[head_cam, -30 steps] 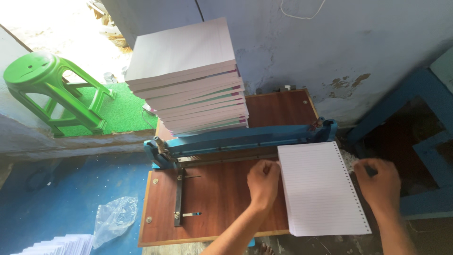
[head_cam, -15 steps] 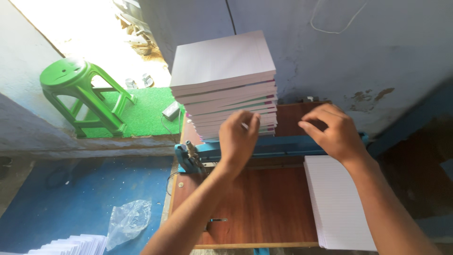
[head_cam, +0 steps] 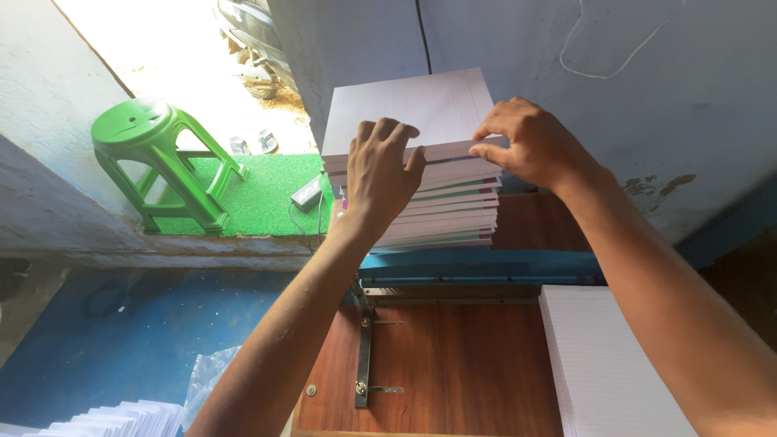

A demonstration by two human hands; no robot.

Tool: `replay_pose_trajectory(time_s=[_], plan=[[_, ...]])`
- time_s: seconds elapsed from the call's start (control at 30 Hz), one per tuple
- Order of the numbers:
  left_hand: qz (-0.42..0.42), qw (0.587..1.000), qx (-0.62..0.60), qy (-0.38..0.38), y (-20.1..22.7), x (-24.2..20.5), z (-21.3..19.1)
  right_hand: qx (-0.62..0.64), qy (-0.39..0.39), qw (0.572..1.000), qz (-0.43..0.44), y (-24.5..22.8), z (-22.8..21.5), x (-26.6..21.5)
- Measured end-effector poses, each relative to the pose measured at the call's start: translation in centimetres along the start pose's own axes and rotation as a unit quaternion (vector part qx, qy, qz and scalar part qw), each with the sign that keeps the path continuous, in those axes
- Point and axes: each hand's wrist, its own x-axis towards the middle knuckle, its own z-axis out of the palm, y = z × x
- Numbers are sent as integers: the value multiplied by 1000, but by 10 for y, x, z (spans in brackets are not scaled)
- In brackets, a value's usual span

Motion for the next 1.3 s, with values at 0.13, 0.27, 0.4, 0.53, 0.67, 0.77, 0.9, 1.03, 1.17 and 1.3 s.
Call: replay_pose_trajectory(time_s=[0.13, 0.27, 0.4, 0.53, 0.67, 0.77, 0.9, 1.03, 1.17, 1.3], plan=[[2, 998, 29, -50, -13, 5, 6, 5, -52, 999, 13, 6, 9, 18], [-18, 993, 48, -103, -18, 6, 12, -5, -105, 993, 47, 11, 12, 31], [-24, 993, 56, -100, -19, 7, 15, -14, -159, 979, 125, 12, 11, 41], [-30, 994, 47, -94, -18, 10, 15, -12, -183, 969, 164, 10, 7, 49], [-31, 994, 50, -89, -16, 15, 16, -15, -198, 962, 186, 12, 3, 55], [-42, 991, 67, -112, -15, 20, 17, -9, -208, 958, 195, 14, 2, 58], [-45, 990, 71, -113, -15, 23, 18, 5, -215, 955, 203, 16, 2, 60], [-39, 991, 71, -110, -15, 23, 16, -3, -225, 952, 208, 18, 4, 61], [-35, 984, 99, -141, -14, 27, 20, -46, -204, 965, 155, 21, 7, 55], [56, 993, 75, -70, -14, 31, 29, -32, -160, 984, 66, 24, 11, 49]])
